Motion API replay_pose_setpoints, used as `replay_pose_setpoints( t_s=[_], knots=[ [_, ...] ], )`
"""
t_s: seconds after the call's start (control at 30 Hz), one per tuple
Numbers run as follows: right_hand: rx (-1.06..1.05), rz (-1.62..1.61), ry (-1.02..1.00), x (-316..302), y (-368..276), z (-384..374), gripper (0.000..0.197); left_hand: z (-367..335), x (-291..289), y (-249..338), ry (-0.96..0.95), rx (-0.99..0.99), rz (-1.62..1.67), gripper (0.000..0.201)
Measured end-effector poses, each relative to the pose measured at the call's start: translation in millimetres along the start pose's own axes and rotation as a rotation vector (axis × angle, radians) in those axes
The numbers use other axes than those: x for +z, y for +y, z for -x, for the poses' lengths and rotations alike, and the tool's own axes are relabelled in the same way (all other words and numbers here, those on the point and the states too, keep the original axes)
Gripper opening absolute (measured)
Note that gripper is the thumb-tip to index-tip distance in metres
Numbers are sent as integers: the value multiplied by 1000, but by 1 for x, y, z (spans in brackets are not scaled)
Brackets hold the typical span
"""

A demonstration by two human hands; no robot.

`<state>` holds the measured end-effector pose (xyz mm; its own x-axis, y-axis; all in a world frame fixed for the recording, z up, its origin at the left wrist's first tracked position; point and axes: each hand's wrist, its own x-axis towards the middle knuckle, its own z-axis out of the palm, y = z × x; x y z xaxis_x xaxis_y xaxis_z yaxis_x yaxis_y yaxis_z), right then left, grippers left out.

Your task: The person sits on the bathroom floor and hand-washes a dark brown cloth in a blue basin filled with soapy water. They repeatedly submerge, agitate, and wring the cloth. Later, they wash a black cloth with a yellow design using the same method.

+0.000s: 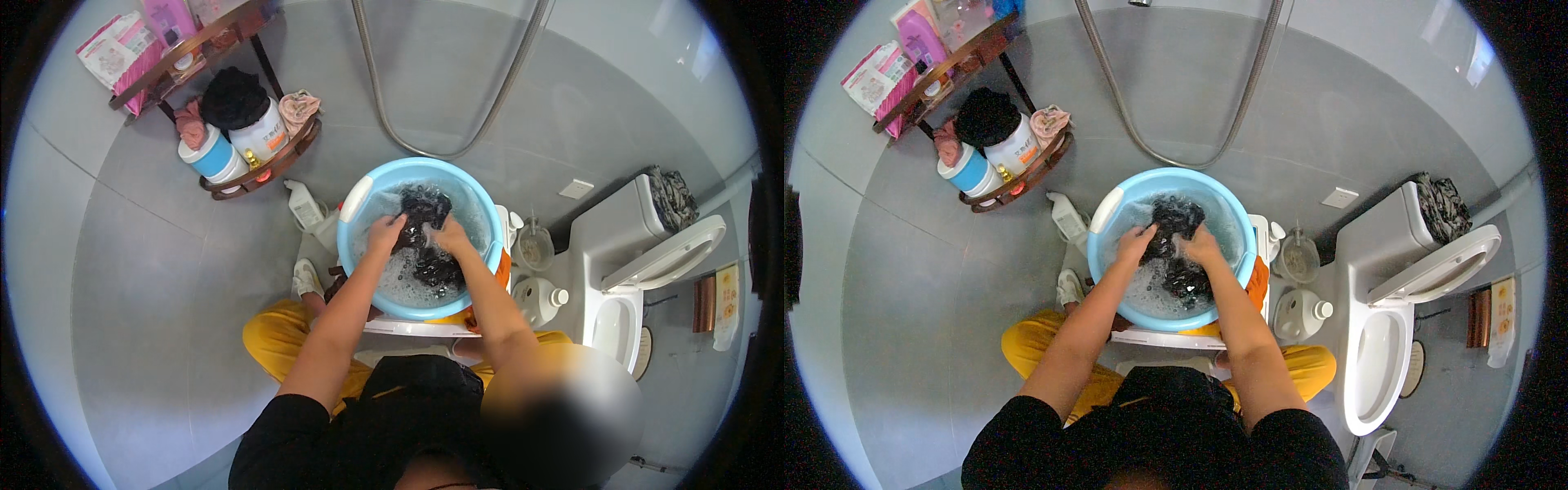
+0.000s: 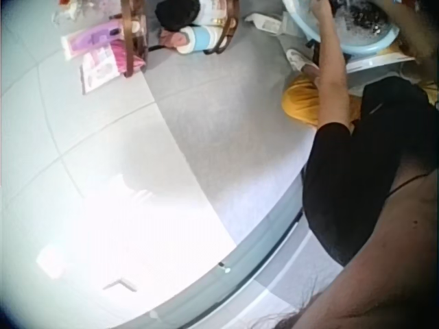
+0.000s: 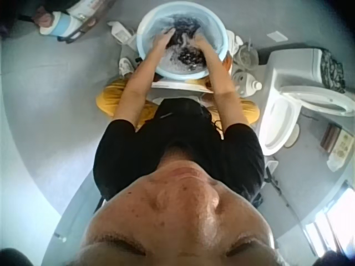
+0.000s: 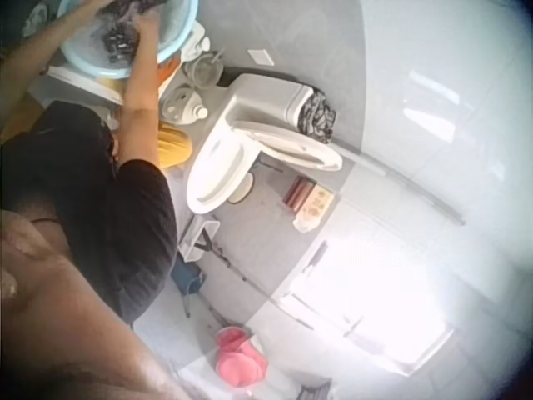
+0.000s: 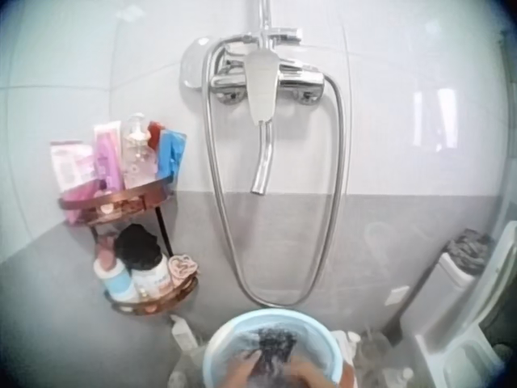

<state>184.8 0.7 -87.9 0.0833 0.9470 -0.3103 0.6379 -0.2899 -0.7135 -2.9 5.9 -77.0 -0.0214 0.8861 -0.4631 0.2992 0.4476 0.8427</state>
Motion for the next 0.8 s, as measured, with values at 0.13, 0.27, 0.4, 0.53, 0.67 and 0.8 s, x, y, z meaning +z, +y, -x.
replay_pose_setpoints(
  t_s=[0.13, 0.27, 0.4, 0.53, 0.67, 0.8],
  knots=[
    [-30, 441, -274, -46, -42, 27, 82, 24, -3, 29, 23, 87, -463, 47],
    [-194, 353, -136, -61, -35, 31, 93, 27, -3, 18, 286, 521, -981, 37],
    [-247, 214, -152, -76, -26, 40, 99, 43, -10, 48, 374, 656, -766, 36],
    [-170, 261, -279, -88, -45, 54, 91, 23, -28, 69, 144, 411, 141, 30],
    [-223, 433, 93, -94, -49, 56, 48, 22, -39, 75, -207, 237, 858, 23],
    [-449, -428, 13, -115, -67, 57, 37, 24, -49, 72, -352, 124, 931, 21]
  ],
)
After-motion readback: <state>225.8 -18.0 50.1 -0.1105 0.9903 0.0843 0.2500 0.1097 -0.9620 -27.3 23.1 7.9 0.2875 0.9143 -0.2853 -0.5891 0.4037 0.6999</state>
